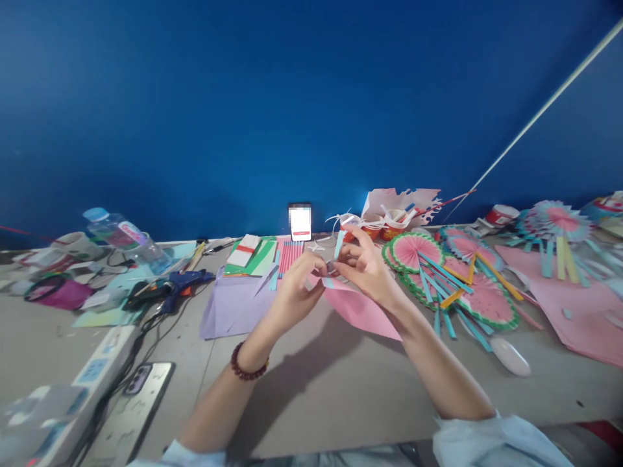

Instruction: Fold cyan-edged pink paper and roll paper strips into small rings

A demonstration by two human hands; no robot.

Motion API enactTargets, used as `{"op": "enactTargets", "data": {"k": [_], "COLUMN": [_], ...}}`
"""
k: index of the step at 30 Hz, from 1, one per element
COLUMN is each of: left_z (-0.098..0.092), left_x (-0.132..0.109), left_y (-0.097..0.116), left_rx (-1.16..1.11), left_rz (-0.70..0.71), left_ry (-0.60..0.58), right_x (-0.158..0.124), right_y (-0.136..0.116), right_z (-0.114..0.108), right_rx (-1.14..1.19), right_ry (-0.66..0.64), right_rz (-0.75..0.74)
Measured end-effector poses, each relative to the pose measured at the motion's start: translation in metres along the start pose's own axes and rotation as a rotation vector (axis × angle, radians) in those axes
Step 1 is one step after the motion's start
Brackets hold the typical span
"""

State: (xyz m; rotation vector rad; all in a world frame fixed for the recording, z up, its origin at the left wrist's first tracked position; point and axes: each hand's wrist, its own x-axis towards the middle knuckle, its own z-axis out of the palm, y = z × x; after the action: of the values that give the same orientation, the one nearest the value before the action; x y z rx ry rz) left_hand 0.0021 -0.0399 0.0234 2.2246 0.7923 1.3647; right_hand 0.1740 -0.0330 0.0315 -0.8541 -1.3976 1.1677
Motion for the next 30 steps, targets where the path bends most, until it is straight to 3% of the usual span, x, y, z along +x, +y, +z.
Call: {"op": "enactTargets", "data": {"k": [17,22,30], "left_z": [-0.005,-0.005,-0.009], "left_x": [-0.001,-0.002,-0.006], "left_y": [-0.003,-0.004,-0.005], "left_rx": [-0.175,-0.178,-0.121], "left_rz": [-0.221,-0.217,-0.208], "left_ry": [-0.042,-0.018,-0.012], "right_x": [-0.002,-0.002,-0.003], "right_y": [-0.004,-0.004,-0.008], "right_z": [0.001,0.003,-0.001], "right_rx": [-0.117,-0.132,0.014], "right_ry": [0.004,0.021,0.303], "right_rz": [0.04,0.039,-0.11]}}
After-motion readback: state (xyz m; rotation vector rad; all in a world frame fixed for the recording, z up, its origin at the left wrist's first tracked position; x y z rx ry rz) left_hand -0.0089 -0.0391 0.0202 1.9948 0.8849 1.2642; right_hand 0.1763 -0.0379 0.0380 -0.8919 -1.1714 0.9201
